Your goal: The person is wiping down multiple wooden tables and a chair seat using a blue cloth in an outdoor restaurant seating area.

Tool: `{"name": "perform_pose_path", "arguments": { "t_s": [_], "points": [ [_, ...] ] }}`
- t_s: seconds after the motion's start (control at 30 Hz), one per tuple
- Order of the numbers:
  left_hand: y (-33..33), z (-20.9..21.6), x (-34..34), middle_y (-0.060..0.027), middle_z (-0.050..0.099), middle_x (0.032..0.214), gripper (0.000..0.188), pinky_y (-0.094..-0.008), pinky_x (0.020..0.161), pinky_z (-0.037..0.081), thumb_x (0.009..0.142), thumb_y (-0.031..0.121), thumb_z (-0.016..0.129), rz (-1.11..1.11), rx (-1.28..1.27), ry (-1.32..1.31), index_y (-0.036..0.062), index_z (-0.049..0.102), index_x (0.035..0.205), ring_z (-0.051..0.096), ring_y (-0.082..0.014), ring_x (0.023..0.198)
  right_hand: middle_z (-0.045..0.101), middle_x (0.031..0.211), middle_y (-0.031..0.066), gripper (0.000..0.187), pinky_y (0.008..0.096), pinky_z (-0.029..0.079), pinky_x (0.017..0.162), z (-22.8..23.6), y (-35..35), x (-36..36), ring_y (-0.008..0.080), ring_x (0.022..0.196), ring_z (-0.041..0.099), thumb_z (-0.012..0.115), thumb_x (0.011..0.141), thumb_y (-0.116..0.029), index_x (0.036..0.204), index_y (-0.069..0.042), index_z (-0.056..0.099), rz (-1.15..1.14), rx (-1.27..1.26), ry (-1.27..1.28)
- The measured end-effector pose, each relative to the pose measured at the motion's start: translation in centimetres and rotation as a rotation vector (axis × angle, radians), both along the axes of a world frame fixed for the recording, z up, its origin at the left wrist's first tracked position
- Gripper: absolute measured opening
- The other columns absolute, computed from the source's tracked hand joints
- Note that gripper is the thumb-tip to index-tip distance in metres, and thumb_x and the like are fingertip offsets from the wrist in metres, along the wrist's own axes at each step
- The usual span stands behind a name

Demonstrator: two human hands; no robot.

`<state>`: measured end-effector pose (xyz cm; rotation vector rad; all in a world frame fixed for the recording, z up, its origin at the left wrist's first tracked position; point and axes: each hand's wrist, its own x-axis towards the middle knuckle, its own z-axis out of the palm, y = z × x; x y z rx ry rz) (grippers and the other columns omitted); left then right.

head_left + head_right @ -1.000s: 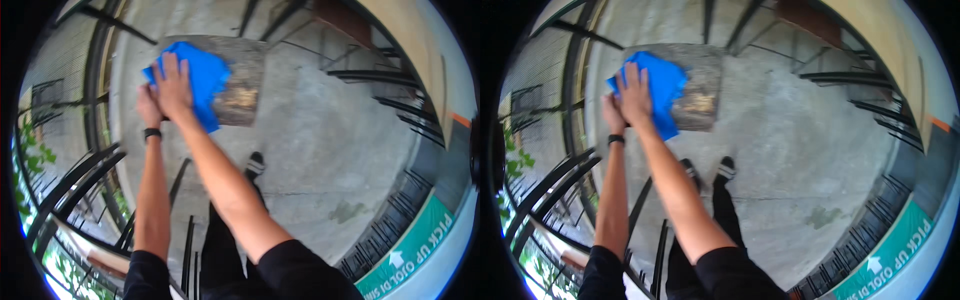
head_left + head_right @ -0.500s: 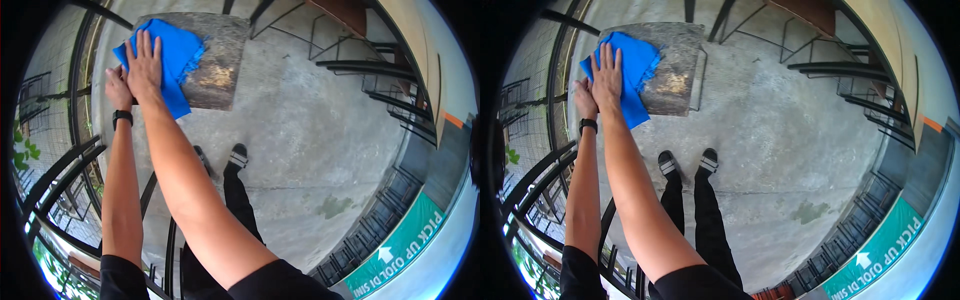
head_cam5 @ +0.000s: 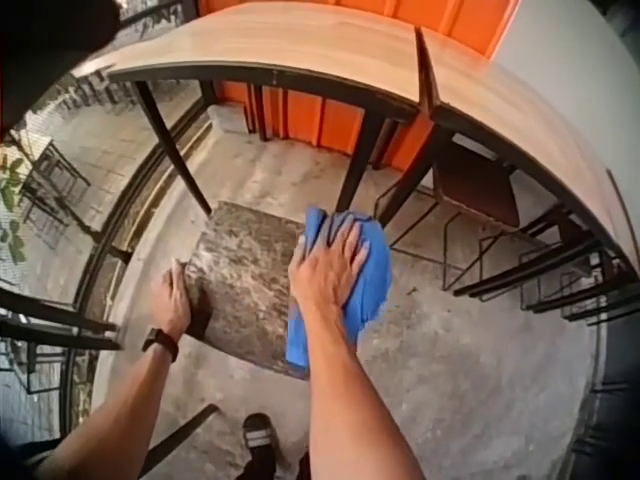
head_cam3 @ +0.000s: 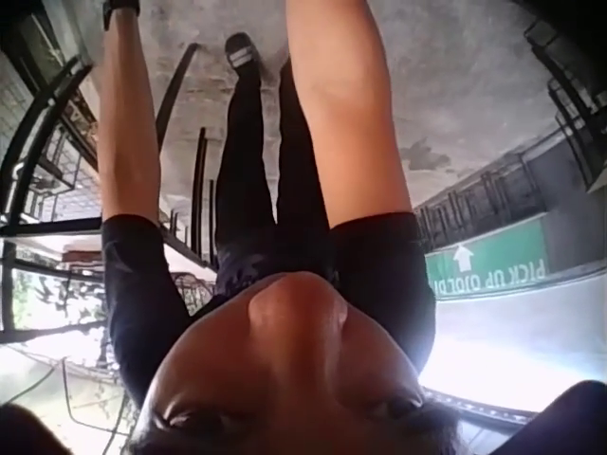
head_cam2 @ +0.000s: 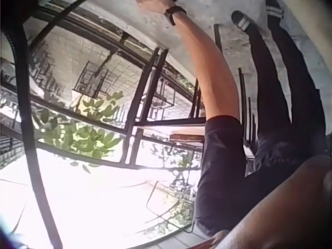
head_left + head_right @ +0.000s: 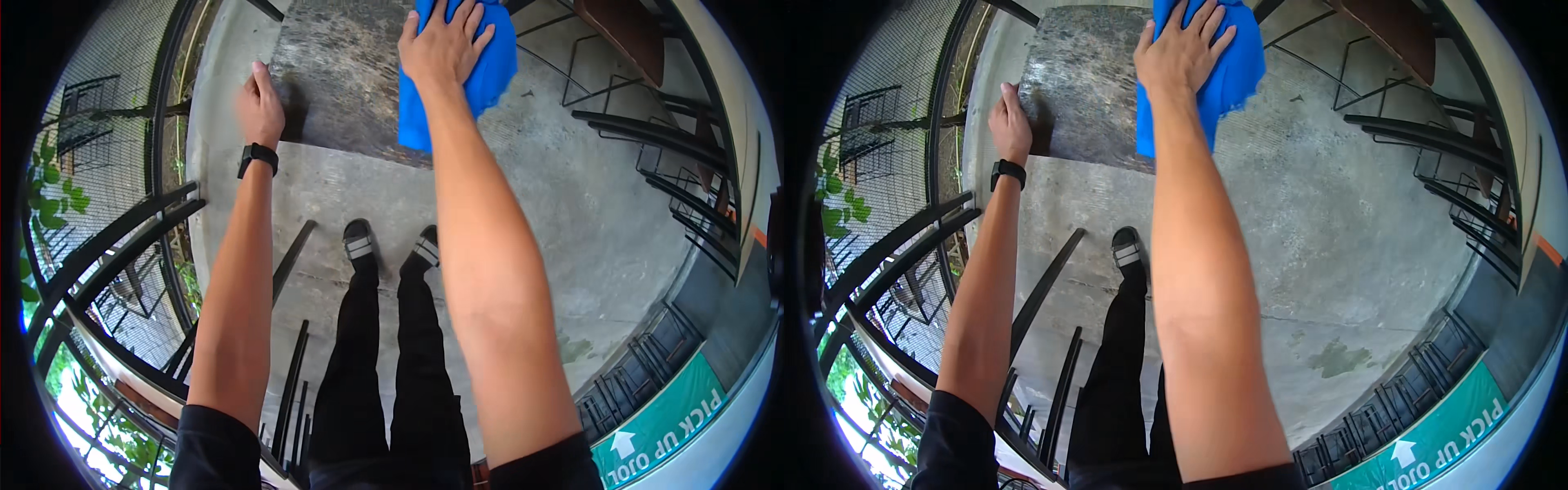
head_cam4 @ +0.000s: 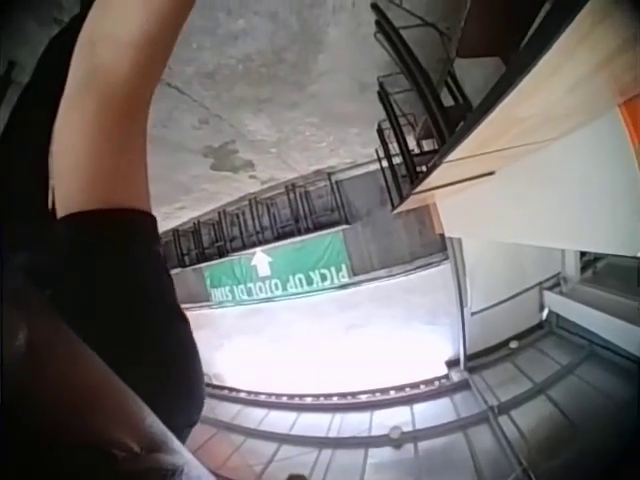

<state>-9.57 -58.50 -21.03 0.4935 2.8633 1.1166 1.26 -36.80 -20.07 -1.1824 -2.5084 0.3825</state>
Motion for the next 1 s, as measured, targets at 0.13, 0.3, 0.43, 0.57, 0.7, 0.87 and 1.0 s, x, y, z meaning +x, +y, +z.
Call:
{"name": "perform_pose_path", "arguments": {
  "t_s": [0.13, 0.3, 0.43, 0.57, 0.7, 0.87, 1.0],
  "points": [
    [0.1, 0.2, -0.1, -0.0252, 0.069, 0.101, 0.057, -0.0373, 0.089, 0.047, 0.105, 0.043, 0.036, 0.007, 0.059, -0.022, -0.0039, 0.066, 0.115, 0.067, -0.0309, 0.097, 0.031, 0.155, 0.0213, 0.062, 0.0560, 0.012, 0.118, -0.5, -6.2, -4.9, 0.0369, 0.145, 0.023, 0.050, 0.095, -0.042, 0.147, -0.011, 0.043, 0.118, 0.099, 0.009],
    [-0.4, -0.8, -0.6, -0.0255, 0.068, 0.098, 0.049, -0.0391, 0.079, 0.049, 0.104, 0.037, 0.040, -0.010, 0.203, 0.096, -0.0042, 0.065, 0.110, 0.067, -0.0367, 0.089, 0.030, 0.157, 0.0206, 0.062, 0.0584, 0.009, 0.118, -2.2, -12.2, -6.1, 0.0358, 0.148, 0.020, 0.050, 0.094, -0.046, 0.147, -0.015, 0.043, 0.454, 0.118, 0.084],
    [-1.1, -0.3, -0.7, -0.0209, 0.071, 0.105, 0.045, -0.0358, 0.087, 0.050, 0.105, 0.032, 0.039, -0.054, 0.304, 0.070, -0.0037, 0.064, 0.113, 0.068, -0.0303, 0.100, 0.035, 0.152, 0.0234, 0.061, 0.0582, 0.019, 0.115, -1.3, -4.6, -0.9, 0.0368, 0.144, 0.028, 0.048, 0.095, -0.045, 0.147, -0.014, 0.042, 0.270, 0.078, 0.013],
    [-0.3, 0.2, -0.2, -0.0213, 0.070, 0.107, 0.050, -0.0362, 0.091, 0.050, 0.106, 0.035, 0.037, -0.023, 0.370, -0.030, -0.0059, 0.064, 0.113, 0.068, -0.0282, 0.104, 0.033, 0.153, 0.0257, 0.063, 0.0607, 0.017, 0.114, -2.3, -0.8, 2.0, 0.0419, 0.144, 0.026, 0.044, 0.097, -0.046, 0.149, -0.011, 0.039, 0.114, 0.161, 0.049],
    [-0.1, 0.4, -0.2, -0.0208, 0.069, 0.112, 0.055, -0.0365, 0.092, 0.050, 0.106, 0.040, 0.034, 0.019, 0.482, -0.165, -0.0065, 0.062, 0.117, 0.066, -0.0273, 0.108, 0.028, 0.155, 0.0264, 0.064, 0.0607, 0.014, 0.115, -1.7, -5.3, -1.6, 0.0422, 0.145, 0.023, 0.044, 0.097, -0.044, 0.150, -0.009, 0.038, 0.101, 0.129, 0.004],
    [-1.1, -0.2, -1.0, -0.0187, 0.066, 0.116, 0.060, -0.0359, 0.093, 0.050, 0.107, 0.044, 0.028, 0.180, 0.793, -0.378, -0.0052, 0.057, 0.125, 0.062, -0.0230, 0.110, 0.030, 0.155, 0.0242, 0.062, 0.0596, 0.015, 0.116, -0.8, -14.8, -5.5, 0.0400, 0.145, 0.025, 0.049, 0.095, -0.043, 0.147, -0.011, 0.042, 0.385, 0.033, 0.103],
    [-1.0, 0.1, -0.5, -0.0171, 0.068, 0.110, 0.050, -0.0368, 0.087, 0.054, 0.107, 0.036, 0.035, 0.067, 0.560, -0.092, -0.0043, 0.063, 0.115, 0.066, -0.0225, 0.100, 0.032, 0.155, 0.0217, 0.059, 0.0595, 0.018, 0.115, -0.2, -13.5, -3.2, 0.0391, 0.144, 0.026, 0.052, 0.094, -0.040, 0.146, -0.013, 0.044, 0.493, -0.018, 0.131]
  ]
}}
